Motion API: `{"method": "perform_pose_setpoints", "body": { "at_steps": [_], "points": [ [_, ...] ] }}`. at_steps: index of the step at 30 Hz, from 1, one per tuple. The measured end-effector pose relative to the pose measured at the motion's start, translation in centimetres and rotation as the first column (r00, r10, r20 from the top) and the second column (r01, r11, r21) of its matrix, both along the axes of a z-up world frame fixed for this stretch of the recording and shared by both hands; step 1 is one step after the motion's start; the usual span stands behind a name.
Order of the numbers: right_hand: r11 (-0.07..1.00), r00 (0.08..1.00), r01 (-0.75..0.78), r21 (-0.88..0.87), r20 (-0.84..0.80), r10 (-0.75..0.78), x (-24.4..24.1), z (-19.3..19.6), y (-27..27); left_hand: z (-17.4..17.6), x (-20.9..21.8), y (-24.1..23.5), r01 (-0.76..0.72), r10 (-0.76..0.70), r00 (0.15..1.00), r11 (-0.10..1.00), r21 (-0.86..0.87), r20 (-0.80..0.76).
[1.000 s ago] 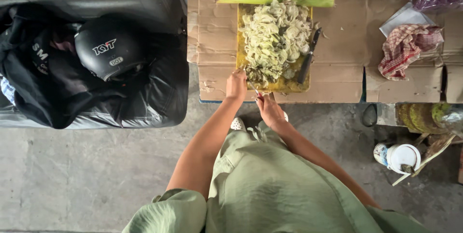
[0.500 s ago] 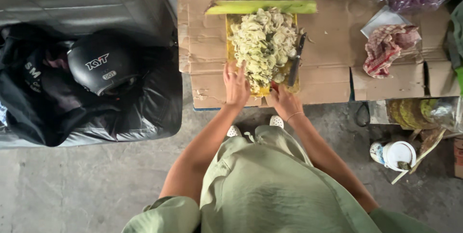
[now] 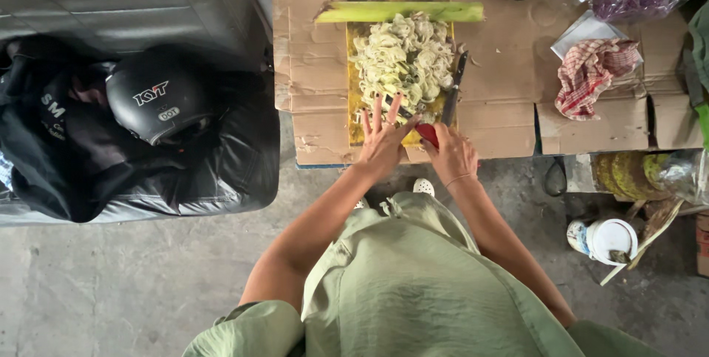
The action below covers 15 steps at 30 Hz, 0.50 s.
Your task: The person uses a knife to chop a long green stalk into thin slices on a yellow cutting board. The chopped pieces accumulate in a pile on the board as the person works through the length of the stalk.
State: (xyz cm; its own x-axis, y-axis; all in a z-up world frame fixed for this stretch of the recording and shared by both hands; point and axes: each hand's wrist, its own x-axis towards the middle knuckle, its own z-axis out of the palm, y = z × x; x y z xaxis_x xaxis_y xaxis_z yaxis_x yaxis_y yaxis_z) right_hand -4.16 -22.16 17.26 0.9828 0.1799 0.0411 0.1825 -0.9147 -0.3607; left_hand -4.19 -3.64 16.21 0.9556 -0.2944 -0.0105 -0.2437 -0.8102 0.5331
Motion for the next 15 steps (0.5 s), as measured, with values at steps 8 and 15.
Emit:
{"method": "perform_pose_setpoints", "body": {
  "at_steps": [8,15],
  "points": [
    [0.997,0.996,-0.009,0.074,0.090,0.002,-1.3,-1.4,-3.7,-2.4,2.8,1.4,-0.085,0.086,0.996,0.992,0.091,-0.008],
    [0.480,0.744,0.522,0.705,-0.652,0.149,0.4,-4.7,-4.4,-1.8,1.6,0.6,0.067,-0.084,0.996,0.938,0.341,0.036]
  ]
}}
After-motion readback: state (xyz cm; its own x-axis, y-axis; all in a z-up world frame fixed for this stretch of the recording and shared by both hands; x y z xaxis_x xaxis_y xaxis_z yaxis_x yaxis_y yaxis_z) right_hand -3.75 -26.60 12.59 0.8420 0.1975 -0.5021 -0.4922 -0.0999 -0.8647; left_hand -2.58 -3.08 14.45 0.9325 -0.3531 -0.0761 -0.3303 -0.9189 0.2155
